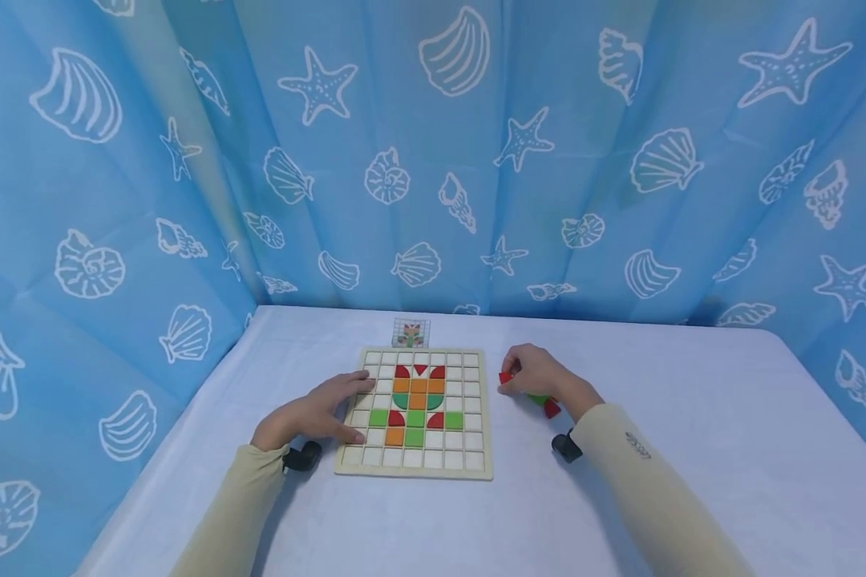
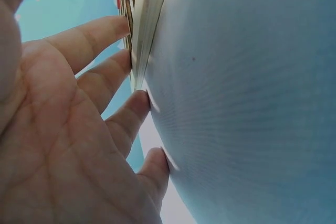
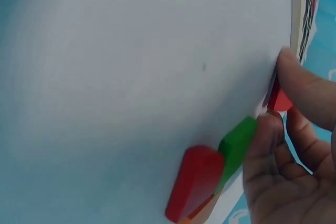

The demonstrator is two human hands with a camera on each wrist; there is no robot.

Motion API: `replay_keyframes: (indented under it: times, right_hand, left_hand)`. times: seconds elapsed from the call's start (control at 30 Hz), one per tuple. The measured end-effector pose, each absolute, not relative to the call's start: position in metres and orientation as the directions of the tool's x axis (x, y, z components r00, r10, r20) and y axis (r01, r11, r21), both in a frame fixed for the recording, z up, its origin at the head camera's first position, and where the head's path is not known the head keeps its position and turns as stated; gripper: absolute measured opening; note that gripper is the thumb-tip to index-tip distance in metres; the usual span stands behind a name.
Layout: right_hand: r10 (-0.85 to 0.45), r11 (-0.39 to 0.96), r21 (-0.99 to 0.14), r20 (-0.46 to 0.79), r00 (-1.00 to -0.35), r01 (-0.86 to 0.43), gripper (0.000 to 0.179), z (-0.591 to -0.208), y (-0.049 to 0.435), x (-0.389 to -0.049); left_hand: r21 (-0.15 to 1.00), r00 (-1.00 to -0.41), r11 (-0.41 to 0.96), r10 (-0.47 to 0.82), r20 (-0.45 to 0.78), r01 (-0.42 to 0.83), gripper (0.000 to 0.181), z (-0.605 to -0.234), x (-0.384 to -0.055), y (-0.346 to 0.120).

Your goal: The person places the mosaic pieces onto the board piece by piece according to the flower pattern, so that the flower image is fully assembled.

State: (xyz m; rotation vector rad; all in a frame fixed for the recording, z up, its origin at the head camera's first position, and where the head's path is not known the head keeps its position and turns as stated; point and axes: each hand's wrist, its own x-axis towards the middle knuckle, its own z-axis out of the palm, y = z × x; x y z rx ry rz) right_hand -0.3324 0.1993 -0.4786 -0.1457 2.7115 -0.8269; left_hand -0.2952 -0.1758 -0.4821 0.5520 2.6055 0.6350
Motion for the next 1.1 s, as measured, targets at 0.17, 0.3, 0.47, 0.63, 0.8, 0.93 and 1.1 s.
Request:
replay_keyframes:
  times: [0.17, 0.3, 0.47, 0.63, 0.8, 0.93, 1.1]
  right_hand:
    - [-0.202, 0.832, -0.551, -0.205, -0.958, -0.057, 0.027, -0.475, 0.198, -0.331]
    - [-0.218, 0.794, -0.603, -0.163, -0.962, -0.078, 0.017, -0.473, 0.197, -0.330]
    - [-0.201, 0.738, -0.670, -0.108, -0.974, -0.078, 0.012, -0.476, 0.193, -0.330]
    - [-0.190, 0.736, -0.672, -0.092, -0.978, -0.079, 0.018, -0.481, 0.186, -0.328]
    - [-0.196, 0.737, -0.671, -0.098, -0.976, -0.081, 0.012, -0.483, 0.180, -0.322]
    - [-0.249, 0.745, -0.657, -0.116, -0.962, -0.114, 0.019, -0.479, 0.176, -0.319]
    - [-0.238, 0.791, -0.600, -0.123, -0.964, -0.118, 0.014, -0.473, 0.169, -0.316]
  left_hand:
    - [0.496, -0.838, 0.814, 0.474, -0.269, 0.302, 0.093, -0.482, -0.298, -0.175]
    - [0.489, -0.837, 0.814, 0.480, -0.264, 0.313, 0.093, -0.479, -0.300, -0.175]
    - [0.491, -0.838, 0.813, 0.480, -0.260, 0.313, 0.093, -0.476, -0.302, -0.176]
    - [0.504, -0.840, 0.808, 0.478, -0.256, 0.306, 0.092, -0.476, -0.300, -0.175]
    - [0.517, -0.838, 0.803, 0.479, -0.263, 0.297, 0.093, -0.481, -0.296, -0.176]
    - [0.510, -0.834, 0.802, 0.488, -0.257, 0.312, 0.092, -0.483, -0.295, -0.178]
    - [0.506, -0.838, 0.806, 0.481, -0.259, 0.306, 0.092, -0.482, -0.294, -0.178]
